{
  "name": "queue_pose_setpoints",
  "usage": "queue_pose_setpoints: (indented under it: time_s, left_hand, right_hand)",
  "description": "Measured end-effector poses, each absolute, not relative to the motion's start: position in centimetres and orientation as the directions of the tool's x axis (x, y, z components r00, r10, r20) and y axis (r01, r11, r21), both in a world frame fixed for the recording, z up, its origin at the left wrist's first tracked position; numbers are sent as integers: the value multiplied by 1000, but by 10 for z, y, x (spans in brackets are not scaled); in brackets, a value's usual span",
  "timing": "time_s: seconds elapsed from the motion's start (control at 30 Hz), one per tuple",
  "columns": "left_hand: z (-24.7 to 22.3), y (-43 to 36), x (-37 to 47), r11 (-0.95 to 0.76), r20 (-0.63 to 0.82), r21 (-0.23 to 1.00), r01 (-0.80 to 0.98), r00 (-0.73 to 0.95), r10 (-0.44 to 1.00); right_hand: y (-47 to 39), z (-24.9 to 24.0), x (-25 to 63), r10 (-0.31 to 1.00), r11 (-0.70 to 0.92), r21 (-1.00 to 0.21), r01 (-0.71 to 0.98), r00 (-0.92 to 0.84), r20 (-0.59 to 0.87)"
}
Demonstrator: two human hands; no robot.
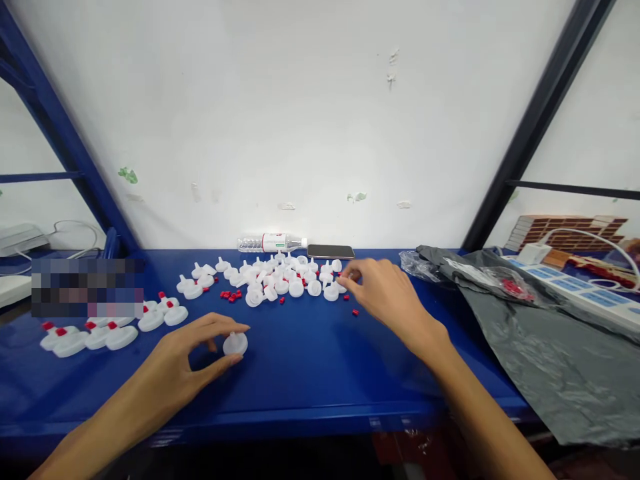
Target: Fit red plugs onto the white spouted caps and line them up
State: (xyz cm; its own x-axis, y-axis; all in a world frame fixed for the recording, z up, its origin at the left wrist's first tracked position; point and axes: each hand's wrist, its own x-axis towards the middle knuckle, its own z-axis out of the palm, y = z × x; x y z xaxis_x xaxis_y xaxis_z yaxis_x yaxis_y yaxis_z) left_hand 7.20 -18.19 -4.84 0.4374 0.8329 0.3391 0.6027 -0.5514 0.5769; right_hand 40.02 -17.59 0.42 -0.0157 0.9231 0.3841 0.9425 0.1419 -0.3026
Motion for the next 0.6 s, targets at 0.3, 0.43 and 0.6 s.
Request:
queue_pose_setpoints:
  time_s: [0.3,0.43,0.6]
  left_hand:
    - [-52,-181,75,-370,182,751,546,368,912]
    - [-52,-181,74,-351,159,763,543,368,916]
    - [-57,-180,71,-338,131,762,552,379,916]
  right_hand:
    - [-195,-50,415,963,78,-200,977,-22,268]
    - [-199,-50,406,962,86,-162,983,-40,270]
    - [-197,-50,388,954,213,-271,939,-140,265]
